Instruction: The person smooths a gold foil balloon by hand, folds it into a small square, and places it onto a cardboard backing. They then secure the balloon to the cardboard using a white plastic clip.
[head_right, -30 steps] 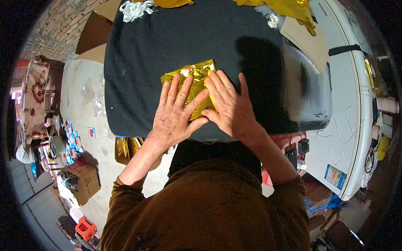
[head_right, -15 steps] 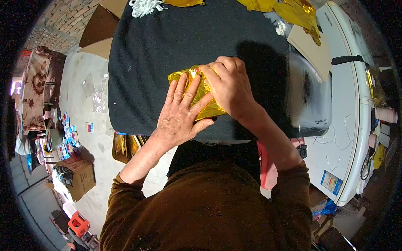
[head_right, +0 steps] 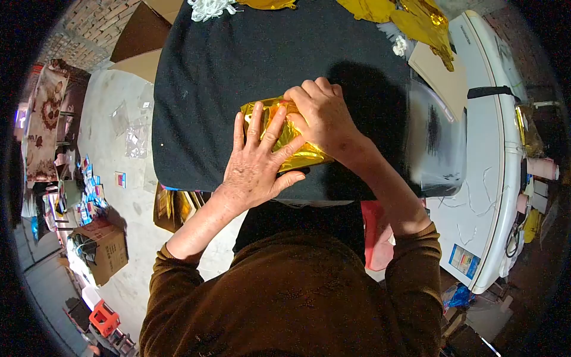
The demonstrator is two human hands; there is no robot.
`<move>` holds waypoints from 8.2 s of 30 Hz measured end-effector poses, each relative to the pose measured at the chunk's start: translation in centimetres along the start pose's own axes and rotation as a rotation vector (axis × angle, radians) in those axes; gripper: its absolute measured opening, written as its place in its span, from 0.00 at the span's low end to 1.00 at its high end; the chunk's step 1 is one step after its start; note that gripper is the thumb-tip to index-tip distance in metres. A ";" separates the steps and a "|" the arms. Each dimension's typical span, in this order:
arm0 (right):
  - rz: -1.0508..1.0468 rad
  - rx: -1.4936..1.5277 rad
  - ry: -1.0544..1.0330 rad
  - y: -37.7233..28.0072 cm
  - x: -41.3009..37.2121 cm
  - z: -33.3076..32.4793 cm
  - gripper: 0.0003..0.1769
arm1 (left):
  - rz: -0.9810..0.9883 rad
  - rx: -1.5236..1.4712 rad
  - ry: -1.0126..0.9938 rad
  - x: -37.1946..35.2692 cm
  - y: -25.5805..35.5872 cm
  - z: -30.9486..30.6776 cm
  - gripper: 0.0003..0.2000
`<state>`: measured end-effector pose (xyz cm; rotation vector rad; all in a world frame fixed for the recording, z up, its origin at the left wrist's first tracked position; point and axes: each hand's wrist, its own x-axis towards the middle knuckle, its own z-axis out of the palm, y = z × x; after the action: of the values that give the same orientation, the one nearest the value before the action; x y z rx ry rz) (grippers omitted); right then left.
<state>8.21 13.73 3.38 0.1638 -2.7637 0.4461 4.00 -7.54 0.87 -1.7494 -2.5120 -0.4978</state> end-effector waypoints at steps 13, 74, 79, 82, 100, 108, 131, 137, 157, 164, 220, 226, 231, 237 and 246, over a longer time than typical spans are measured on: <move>-0.011 0.026 -0.039 0.3 -0.1 -0.1 0.08 | 0.008 -0.008 0.019 -0.1 0.0 0.0 0.35; 0.089 -0.200 -0.085 -1.8 -9.6 -2.2 0.42 | 0.019 0.113 -0.018 0.2 0.1 -0.4 0.33; 0.082 -0.203 -0.071 -3.3 -9.4 -3.4 0.43 | 0.020 0.114 -0.039 0.1 0.0 -0.5 0.30; 0.094 -0.099 -0.177 -4.9 -10.0 -1.7 0.47 | 0.029 0.112 -0.031 0.2 -0.3 -0.1 0.31; 0.126 -0.053 -0.218 -4.8 -10.1 -1.0 0.49 | -0.466 -0.036 0.289 -6.2 0.6 -3.0 0.22; 0.102 -0.047 -0.255 -4.5 -9.9 -1.0 0.51 | -0.632 0.021 0.398 -3.0 3.2 0.0 0.11; 0.092 -0.098 -0.339 -4.5 -9.7 -1.1 0.55 | -0.400 -0.240 0.378 0.9 -6.2 -2.1 0.08; 0.095 -0.128 -0.352 -4.7 -9.6 -1.3 0.55 | -0.246 -0.228 0.256 0.6 -7.5 -3.4 0.07; 0.098 -0.136 -0.348 -4.8 -9.3 -1.5 0.54 | -0.121 -0.296 0.044 3.9 -10.3 -4.4 0.07; 0.098 -0.150 -0.350 -4.7 -9.5 -1.4 0.55 | -0.089 -0.319 -0.043 3.7 -9.3 -4.9 0.09; 0.113 -0.034 -0.220 -4.7 -9.9 -1.2 0.51 | -0.253 -0.610 -0.710 12.6 -8.5 -4.8 0.27; 0.140 -0.204 -0.330 -4.8 -10.1 -0.5 0.47 | -0.326 -0.695 -0.664 11.4 -8.1 -4.8 0.15; 0.154 0.055 -0.116 -3.4 -10.0 -4.1 0.50 | -0.481 -0.779 -0.643 9.8 -6.7 -6.7 0.14; 0.233 -0.534 0.292 13.2 -10.6 -12.0 0.40 | -0.519 -0.985 -0.546 5.5 -5.8 -8.2 0.13; 0.644 -0.600 -0.080 24.3 -14.9 -12.9 0.28 | -0.547 -1.216 -0.346 -0.7 -7.0 -8.1 0.12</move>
<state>22.20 41.75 2.86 -0.8769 -2.8330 -0.2690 -3.40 -12.68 6.73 -1.2509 -3.1795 -2.3052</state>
